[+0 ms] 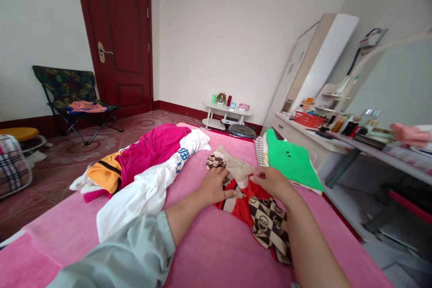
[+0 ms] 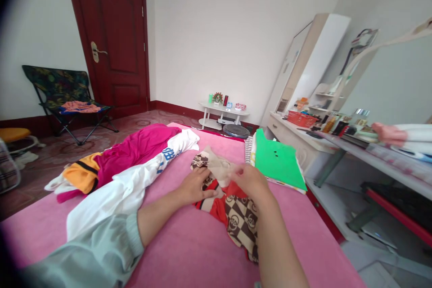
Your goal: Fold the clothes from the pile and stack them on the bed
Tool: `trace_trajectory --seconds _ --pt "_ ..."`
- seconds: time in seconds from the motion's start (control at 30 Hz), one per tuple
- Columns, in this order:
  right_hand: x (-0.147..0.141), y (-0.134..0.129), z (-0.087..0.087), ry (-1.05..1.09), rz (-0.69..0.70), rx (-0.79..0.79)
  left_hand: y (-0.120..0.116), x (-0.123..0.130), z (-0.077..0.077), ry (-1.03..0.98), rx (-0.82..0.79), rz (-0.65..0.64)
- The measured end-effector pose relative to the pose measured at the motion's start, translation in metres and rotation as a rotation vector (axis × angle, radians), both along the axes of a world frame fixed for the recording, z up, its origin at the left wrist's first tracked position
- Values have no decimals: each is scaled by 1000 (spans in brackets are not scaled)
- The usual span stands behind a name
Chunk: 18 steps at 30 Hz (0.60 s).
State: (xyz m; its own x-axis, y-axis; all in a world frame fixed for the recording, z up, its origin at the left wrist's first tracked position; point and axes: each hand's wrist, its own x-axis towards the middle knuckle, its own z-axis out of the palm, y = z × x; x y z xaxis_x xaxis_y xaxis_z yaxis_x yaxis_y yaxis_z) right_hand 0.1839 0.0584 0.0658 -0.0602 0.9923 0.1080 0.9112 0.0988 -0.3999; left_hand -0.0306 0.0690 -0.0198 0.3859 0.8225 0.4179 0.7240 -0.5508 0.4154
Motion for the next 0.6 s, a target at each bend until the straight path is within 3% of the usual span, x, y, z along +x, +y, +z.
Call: trace_trajectory --seconds 0.1,0.2,0.27,0.33,0.4,0.53,0.6 --pt "-17 -10 9 7 30 63 -1 -1 0 13 27 -26" --pt "-32 -13 2 -156 32 17 -1 -2 0 22 19 -33" --pt "-34 -10 -6 -271 -64 -20 0 -3 -2 14 9 -32" --pt "-28 -3 -12 -247 -179 -5 2 -3 -3 -11 9 -32" --pt "-15 3 -10 21 -259 86 2 -3 -4 -38 4 -32" --pt "7 5 11 986 -377 410 1 1 -3 -111 -61 -17" --pt "9 3 22 1305 -414 486 -1 4 -2 -176 -129 -9"
